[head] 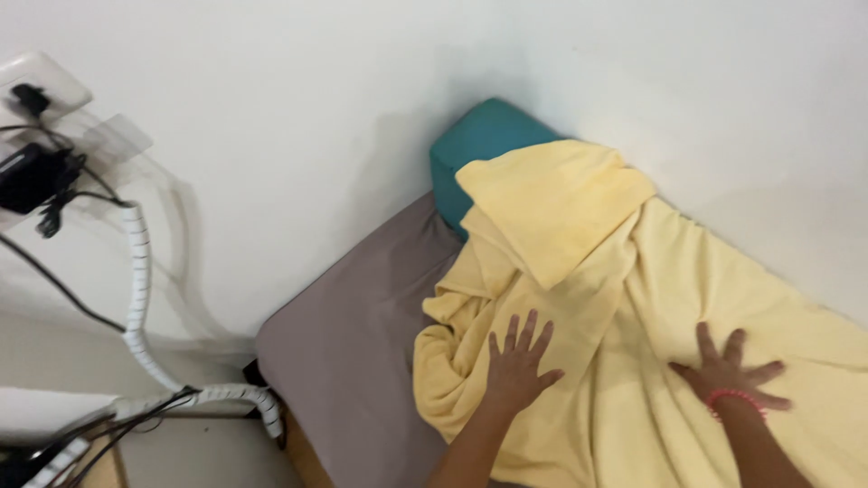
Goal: The person unfolds a yellow sheet and spreads it over a mattress on a bed frame. They smooth the sheet with their hands, tucking the edges under the mattress and adjusting the fabric to cover the surface evenly.
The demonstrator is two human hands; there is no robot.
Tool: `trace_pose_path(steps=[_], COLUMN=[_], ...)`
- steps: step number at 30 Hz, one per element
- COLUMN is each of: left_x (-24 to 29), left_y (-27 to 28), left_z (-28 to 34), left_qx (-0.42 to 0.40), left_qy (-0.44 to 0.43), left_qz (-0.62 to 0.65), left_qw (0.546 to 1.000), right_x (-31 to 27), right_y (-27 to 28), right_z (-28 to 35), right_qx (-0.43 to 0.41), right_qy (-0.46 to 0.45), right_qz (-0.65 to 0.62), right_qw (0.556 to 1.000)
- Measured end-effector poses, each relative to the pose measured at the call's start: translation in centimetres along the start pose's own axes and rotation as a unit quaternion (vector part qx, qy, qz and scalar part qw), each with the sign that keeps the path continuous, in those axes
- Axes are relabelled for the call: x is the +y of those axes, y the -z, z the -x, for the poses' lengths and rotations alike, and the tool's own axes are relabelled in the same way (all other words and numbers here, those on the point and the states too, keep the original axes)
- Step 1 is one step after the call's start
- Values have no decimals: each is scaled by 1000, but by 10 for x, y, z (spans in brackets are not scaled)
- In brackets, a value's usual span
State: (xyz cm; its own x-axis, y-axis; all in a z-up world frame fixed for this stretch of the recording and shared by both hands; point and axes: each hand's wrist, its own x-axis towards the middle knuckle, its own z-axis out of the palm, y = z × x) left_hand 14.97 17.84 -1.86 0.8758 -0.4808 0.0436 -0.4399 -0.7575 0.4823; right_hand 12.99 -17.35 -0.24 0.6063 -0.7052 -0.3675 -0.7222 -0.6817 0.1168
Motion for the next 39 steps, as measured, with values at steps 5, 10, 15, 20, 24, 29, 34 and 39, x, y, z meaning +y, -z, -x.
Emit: trace_pose_path(steps=[5,10,15,20,24,29,34,39], left_x=[15,31,32,-1,-19,-36,-102,-188], left_y=[-25,-29,-21,-21,5,58,10,28], left_z=[-19,-54,-79,-131,-171,-208,-253,-308], left_qx=[4,17,-17,-35,-55,-82,1,25], left_qy=[-4,10,31,30,-7,-45,-90,-60], left_qz=[-34,-46,-50,-64,-79,-122,-146,55], left_qw=[999,999,998,997,995,988,985,996], right_x=[10,5,4,-2,-10,-14,-19,-17], right_y=[-7,-1,5,12,8,10,13,6], right_z=[7,-3,6,13,9,4,3,4], right_qx=[-12,-21,-30,-47,-44,-74,-98,-92], right_qy=[16,36,23,-11,-39,-72,-96,-89], right_qz=[10,18,27,21,29,48,76,76], right_qw=[1000,999,999,999,998,994,988,989])
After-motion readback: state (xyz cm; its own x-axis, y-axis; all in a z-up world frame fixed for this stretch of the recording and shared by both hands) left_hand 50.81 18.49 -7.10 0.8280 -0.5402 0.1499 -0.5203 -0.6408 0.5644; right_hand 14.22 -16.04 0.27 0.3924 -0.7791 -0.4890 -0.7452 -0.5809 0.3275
